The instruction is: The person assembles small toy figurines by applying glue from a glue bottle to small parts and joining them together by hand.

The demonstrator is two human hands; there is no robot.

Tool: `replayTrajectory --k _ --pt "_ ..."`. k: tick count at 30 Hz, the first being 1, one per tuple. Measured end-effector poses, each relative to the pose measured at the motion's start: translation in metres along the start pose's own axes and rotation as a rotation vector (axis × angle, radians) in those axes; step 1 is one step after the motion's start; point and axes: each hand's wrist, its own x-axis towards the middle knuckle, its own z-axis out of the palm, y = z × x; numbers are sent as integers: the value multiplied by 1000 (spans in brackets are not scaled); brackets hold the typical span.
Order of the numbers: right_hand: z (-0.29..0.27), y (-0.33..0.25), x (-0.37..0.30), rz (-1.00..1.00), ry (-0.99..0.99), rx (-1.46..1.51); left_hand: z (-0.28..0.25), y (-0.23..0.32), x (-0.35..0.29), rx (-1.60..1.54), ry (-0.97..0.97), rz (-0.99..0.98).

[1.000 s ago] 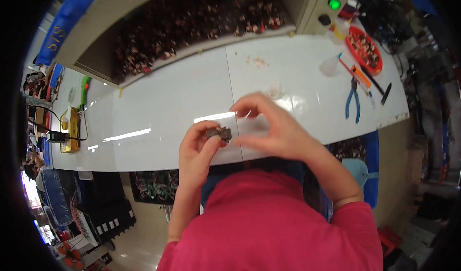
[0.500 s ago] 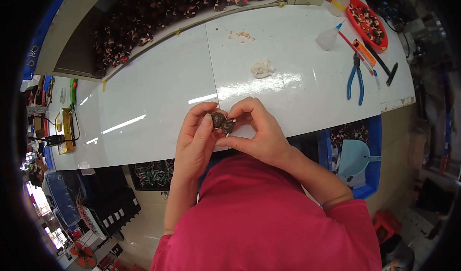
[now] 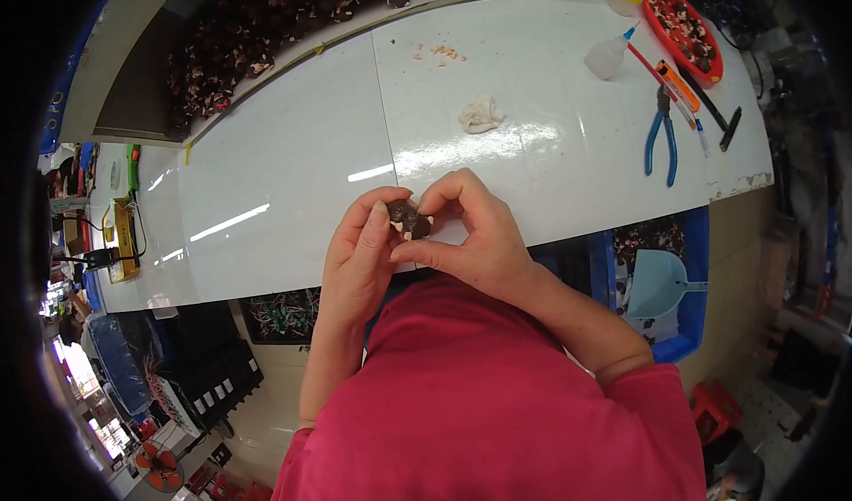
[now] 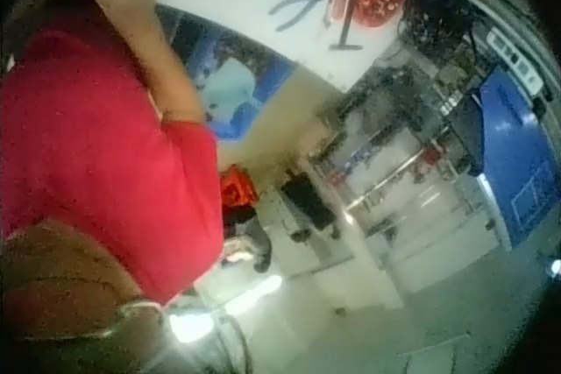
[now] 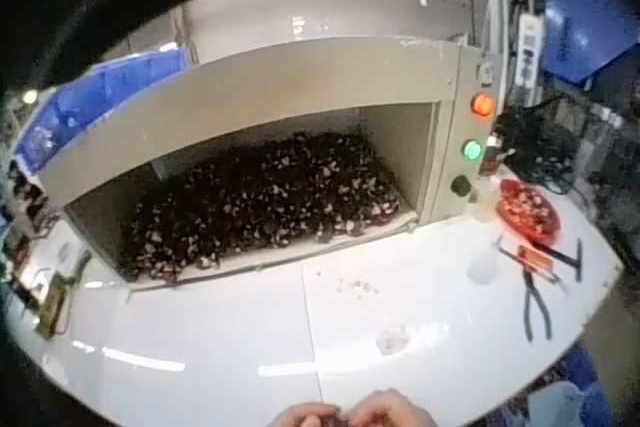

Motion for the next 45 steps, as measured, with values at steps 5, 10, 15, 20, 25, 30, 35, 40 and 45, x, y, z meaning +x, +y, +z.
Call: replayTrajectory --k 5,10,15,20,25,30,35,40,45 --pt "1 -1 0 10 13 37 1 -1 0 4 9 -1" --pt "-1 0 0 -16 2 -14 4 -1 0 -1 16 -1" --pt "0 -2 0 -23 7 20 3 -2 0 -4 13 9" --pt "0 0 2 -115 -12 -12 2 -3 0 13 30 13" --pt "0 -1 2 -151 -60 -131 0 -3 -1 17 17 41" --pt "1 2 1 -170 -9 -69 3 1 -3 50 -1 56" --pt "3 3 2 -182 7 -48 1 -2 -2 108 42 49" --pt "2 4 2 -179 -7 -32 2 -4 -3 73 48 58" --pt "2 5 -3 -213 24 -131 8 4 -6 91 29 48"
